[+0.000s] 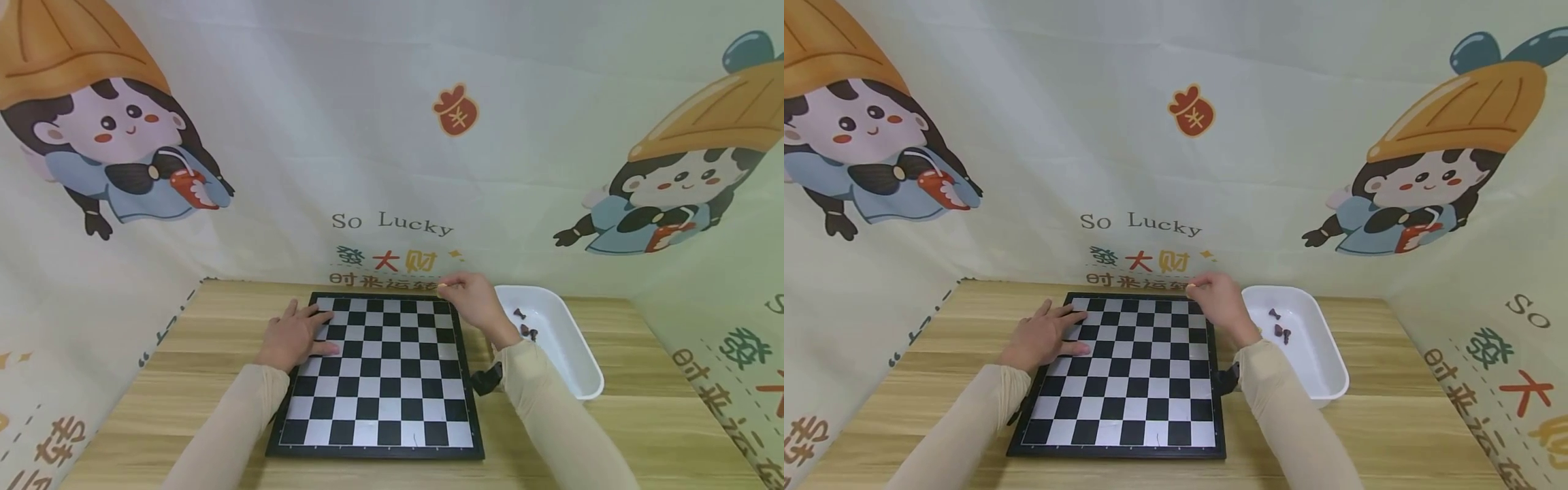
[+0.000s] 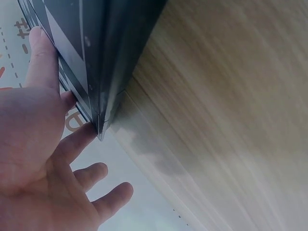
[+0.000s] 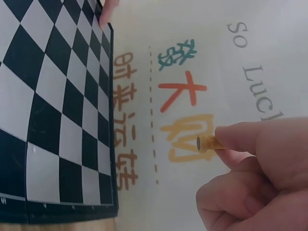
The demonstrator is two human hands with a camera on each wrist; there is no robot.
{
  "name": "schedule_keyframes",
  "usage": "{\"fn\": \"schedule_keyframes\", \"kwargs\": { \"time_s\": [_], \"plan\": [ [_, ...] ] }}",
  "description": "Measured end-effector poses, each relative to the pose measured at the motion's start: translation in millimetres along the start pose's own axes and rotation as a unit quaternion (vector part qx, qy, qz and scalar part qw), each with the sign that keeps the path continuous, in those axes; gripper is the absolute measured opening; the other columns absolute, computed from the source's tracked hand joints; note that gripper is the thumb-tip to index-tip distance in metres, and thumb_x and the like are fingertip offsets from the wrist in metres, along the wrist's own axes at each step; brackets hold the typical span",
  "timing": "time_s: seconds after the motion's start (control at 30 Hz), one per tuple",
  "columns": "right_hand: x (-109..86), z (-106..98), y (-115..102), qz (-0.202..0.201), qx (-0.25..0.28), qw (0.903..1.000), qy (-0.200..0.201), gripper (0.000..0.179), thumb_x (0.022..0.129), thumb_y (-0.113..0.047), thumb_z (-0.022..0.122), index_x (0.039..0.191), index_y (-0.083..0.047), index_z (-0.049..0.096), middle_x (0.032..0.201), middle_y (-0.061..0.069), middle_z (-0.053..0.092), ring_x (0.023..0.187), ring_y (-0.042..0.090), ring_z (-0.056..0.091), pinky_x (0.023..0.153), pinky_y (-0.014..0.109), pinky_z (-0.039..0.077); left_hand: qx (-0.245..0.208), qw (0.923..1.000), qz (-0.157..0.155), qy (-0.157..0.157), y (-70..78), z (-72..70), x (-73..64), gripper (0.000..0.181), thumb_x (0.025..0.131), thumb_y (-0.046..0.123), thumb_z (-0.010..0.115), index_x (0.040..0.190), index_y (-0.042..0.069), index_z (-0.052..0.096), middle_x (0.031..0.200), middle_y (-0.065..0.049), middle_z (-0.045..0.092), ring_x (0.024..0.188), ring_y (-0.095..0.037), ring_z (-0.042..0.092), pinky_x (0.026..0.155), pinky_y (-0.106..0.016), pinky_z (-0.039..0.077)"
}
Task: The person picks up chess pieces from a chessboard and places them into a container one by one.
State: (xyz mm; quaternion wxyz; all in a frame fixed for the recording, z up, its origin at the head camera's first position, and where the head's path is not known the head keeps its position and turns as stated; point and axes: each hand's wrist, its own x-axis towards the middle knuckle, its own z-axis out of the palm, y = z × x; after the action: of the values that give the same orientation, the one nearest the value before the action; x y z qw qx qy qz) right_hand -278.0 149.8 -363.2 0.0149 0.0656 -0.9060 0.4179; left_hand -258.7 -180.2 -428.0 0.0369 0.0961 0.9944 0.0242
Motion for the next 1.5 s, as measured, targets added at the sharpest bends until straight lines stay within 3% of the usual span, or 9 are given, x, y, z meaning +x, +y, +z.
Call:
{"fn": "schedule_keyframes", "kwargs": {
  "time_s": [0.27, 0.43, 0.6, 0.7, 0.73, 0.83, 0.97, 1.13, 1.5],
  "plan": [
    [-6.9, -18.1, 13.1, -0.001, -0.027, 0.9996, 0.011, 0.033, 0.098, -0.029, 0.061, 0.115, -0.004, 0.074, 0.112, 0.014, 0.074, 0.085, 0.020, 0.058, 0.076, 0.029, 0.049, 0.004, 1.0000, 0.000, 0.003, 0.0, 1.9, 0.4, 0.082, 0.086, 0.067, 0.062, 0.152, 0.020, 0.049, 0.163, -0.015, 0.041, 0.153, -0.051, 0.026, 0.111, -0.071, 0.039],
    [-11.5, -32.2, 21.2, 0.004, -0.040, 0.9991, 0.017, 0.032, 0.099, -0.027, 0.060, 0.116, -0.003, 0.074, 0.114, 0.016, 0.073, 0.085, 0.021, 0.059, 0.074, 0.029, 0.049, 0.005, 1.0000, 0.000, 0.007, -0.7, 3.0, 1.1, 0.082, 0.086, 0.068, 0.062, 0.152, 0.021, 0.050, 0.163, -0.015, 0.041, 0.152, -0.051, 0.027, 0.111, -0.071, 0.040],
    [-16.5, -48.8, 27.2, 0.010, -0.057, 0.9981, 0.021, 0.033, 0.100, -0.026, 0.058, 0.118, -0.003, 0.073, 0.124, 0.020, 0.071, 0.101, 0.028, 0.062, 0.084, 0.039, 0.053, 0.002, 0.9999, 0.000, 0.011, -1.1, 1.9, 1.5, 0.082, 0.086, 0.068, 0.062, 0.152, 0.021, 0.050, 0.162, -0.014, 0.041, 0.153, -0.051, 0.027, 0.111, -0.071, 0.040],
    [-20.4, -58.3, 31.6, 0.016, -0.063, 0.9976, 0.022, 0.033, 0.101, -0.027, 0.058, 0.119, -0.003, 0.072, 0.124, 0.020, 0.070, 0.098, 0.026, 0.061, 0.081, 0.036, 0.051, 0.003, 0.9999, 0.001, 0.013, -1.3, 1.7, 1.5, 0.082, 0.086, 0.068, 0.062, 0.152, 0.021, 0.050, 0.162, -0.014, 0.042, 0.153, -0.051, 0.027, 0.111, -0.071, 0.040],
    [-21.7, -61.0, 33.3, 0.018, -0.065, 0.9974, 0.024, 0.034, 0.101, -0.027, 0.058, 0.120, -0.003, 0.071, 0.122, 0.019, 0.070, 0.093, 0.022, 0.060, 0.078, 0.032, 0.050, 0.004, 0.9999, 0.001, 0.013, -1.4, 1.7, 1.4, 0.082, 0.086, 0.068, 0.062, 0.152, 0.021, 0.050, 0.162, -0.014, 0.042, 0.153, -0.051, 0.027, 0.111, -0.071, 0.040],
    [-26.4, -67.8, 39.2, 0.031, -0.051, 0.9980, 0.021, 0.034, 0.100, -0.026, 0.058, 0.120, -0.001, 0.070, 0.095, 0.015, 0.071, 0.068, 0.015, 0.057, 0.060, 0.029, 0.050, 0.005, 0.9999, 0.002, 0.011, -0.9, 1.7, 0.7, 0.082, 0.086, 0.068, 0.062, 0.152, 0.021, 0.050, 0.162, -0.014, 0.042, 0.153, -0.050, 0.027, 0.111, -0.071, 0.041],
    [-29.8, -73.1, 48.4, 0.037, -0.049, 0.9978, 0.026, 0.033, 0.099, -0.023, 0.059, 0.118, 0.002, 0.070, 0.078, 0.007, 0.066, 0.055, 0.010, 0.054, 0.051, 0.029, 0.049, 0.004, 0.9999, 0.002, 0.010, -0.8, 2.1, 0.2, 0.083, 0.086, 0.068, 0.062, 0.152, 0.020, 0.050, 0.163, -0.014, 0.041, 0.153, -0.051, 0.027, 0.111, -0.071, 0.040],
    [-30.6, -76.2, 58.5, 0.031, -0.081, 0.9955, 0.038, 0.033, 0.099, -0.022, 0.058, 0.117, 0.003, 0.071, 0.091, 0.014, 0.071, 0.069, 0.013, 0.056, 0.062, 0.026, 0.045, 0.002, 0.9999, 0.004, 0.011, -1.0, 2.1, -0.7, 0.082, 0.086, 0.068, 0.062, 0.152, 0.020, 0.050, 0.162, -0.015, 0.041, 0.152, -0.051, 0.027, 0.110, -0.071, 0.040],
    [-34.1, -79.6, 66.6, 0.038, -0.066, 0.9966, 0.033, 0.033, 0.098, -0.020, 0.059, 0.118, 0.004, 0.070, 0.079, 0.005, 0.068, 0.059, 0.011, 0.053, 0.053, 0.025, 0.045, 0.006, 0.9999, 0.006, 0.010, -1.8, 1.7, -1.2, 0.082, 0.087, 0.068, 0.061, 0.152, 0.020, 0.049, 0.162, -0.015, 0.041, 0.152, -0.051, 0.027, 0.110, -0.071, 0.041]
  ]
}}
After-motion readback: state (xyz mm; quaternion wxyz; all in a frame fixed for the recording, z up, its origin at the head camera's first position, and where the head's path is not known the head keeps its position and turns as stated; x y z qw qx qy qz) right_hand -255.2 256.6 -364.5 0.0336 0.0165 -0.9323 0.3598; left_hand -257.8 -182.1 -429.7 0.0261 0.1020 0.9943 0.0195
